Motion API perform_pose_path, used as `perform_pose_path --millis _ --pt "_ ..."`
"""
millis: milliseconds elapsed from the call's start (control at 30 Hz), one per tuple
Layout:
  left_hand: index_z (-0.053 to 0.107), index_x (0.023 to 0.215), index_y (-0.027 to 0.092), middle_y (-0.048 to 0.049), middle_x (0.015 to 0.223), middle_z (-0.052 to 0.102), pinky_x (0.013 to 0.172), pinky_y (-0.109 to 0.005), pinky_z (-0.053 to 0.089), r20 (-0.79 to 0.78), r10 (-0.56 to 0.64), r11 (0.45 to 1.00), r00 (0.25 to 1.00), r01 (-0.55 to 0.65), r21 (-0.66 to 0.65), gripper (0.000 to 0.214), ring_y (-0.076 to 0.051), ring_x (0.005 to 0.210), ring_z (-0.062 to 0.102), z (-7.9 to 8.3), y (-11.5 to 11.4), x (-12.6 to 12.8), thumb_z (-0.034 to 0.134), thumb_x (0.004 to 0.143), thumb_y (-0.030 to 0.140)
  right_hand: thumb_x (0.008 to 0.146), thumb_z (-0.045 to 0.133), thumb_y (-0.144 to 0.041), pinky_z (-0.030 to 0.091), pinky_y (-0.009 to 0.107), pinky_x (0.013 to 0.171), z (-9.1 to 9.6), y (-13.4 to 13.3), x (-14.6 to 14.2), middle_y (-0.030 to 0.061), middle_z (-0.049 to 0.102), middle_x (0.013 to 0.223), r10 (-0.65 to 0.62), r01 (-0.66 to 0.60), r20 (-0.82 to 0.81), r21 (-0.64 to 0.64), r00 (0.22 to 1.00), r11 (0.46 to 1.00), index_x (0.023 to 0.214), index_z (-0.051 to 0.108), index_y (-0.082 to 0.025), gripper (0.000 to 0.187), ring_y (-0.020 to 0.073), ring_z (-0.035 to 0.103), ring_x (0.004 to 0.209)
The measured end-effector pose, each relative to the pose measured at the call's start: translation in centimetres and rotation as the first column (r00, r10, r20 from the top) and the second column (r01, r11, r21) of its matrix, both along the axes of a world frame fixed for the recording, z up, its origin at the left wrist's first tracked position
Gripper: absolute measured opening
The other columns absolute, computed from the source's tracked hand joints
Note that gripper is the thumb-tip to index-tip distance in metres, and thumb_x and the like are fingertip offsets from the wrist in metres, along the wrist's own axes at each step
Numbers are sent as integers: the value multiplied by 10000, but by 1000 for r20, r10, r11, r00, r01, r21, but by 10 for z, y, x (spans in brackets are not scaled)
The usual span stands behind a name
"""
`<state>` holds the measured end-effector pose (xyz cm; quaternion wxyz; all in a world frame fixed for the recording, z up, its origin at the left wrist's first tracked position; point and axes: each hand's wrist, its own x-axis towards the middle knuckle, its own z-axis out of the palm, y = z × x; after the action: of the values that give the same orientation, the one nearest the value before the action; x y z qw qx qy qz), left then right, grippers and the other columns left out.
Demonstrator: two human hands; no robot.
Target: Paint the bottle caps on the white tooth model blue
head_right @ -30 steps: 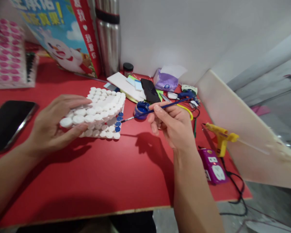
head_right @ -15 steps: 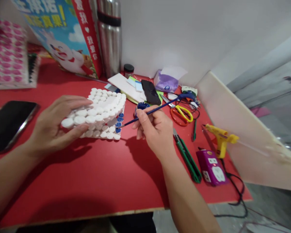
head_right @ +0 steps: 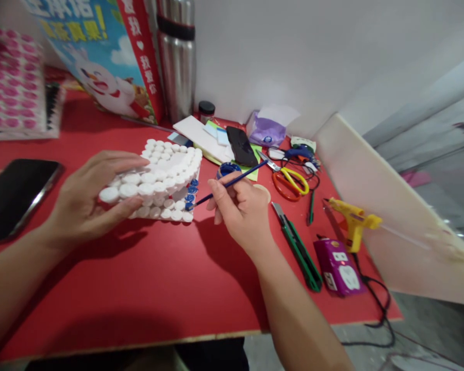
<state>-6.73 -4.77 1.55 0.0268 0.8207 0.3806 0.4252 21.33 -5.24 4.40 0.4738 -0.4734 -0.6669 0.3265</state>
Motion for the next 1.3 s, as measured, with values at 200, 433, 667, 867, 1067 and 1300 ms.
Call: perform_pose_path --millis 200,433,667,867,1067,1300 --pt "647 1350 122 -212 1313 705 1093 -507 558 8 -3 1000 1000 3 -6 419 -345 1249 680 0 -1 1 689 966 285 1035 690 -438 486 224 414 -1 1 1 -28 739 637 -6 6 -35 -7 999 1000 878 642 -212 280 105 642 416" --pt "660 1335 39 -260 1310 701 1094 -527 547 8 5 999 1000 -5 -35 440 -371 1258 669 1 -2 1 683 972 287 1014 721 -438 476 224 422 0 3 5 -36 719 620 -3 3 -41 4 999 1000 850 652 -226 277 100 629 407" --pt "662 1327 -7 -288 1294 702 1087 -548 548 -6 2 999 1000 -2 -34 463 -401 1245 677 3 -2 1 685 965 281 988 736 -510 478 230 410 1 4 6 -40 714 607 -9 9 -49 -9 999 1000 847 637 -228 331 104 615 398" --pt "664 1319 -26 -298 1294 702 1094 -558 547 -12 3 999 1000 -3 -39 468 -410 1243 680 4 -2 1 694 962 275 997 737 -467 458 218 393 3 6 9 -43 705 603 -34 36 -72 19 997 999 835 645 -225 306 93 606 391" --pt "666 1318 -23 -292 1288 706 1083 -557 551 -17 1 999 1000 -1 -34 470 -407 1238 681 4 -2 1 698 964 286 1016 719 -436 480 219 425 2 4 7 -45 707 612 -1 2 -42 6 999 1000 846 642 -218 287 90 621 410" --pt "666 1312 -21 -288 1288 712 1090 -534 553 -18 -3 1000 1000 2 -19 452 -386 1243 682 4 -1 1 680 975 278 997 728 -500 466 232 402 3 7 6 -32 704 625 -64 67 -107 22 992 998 848 646 -226 323 98 608 408"
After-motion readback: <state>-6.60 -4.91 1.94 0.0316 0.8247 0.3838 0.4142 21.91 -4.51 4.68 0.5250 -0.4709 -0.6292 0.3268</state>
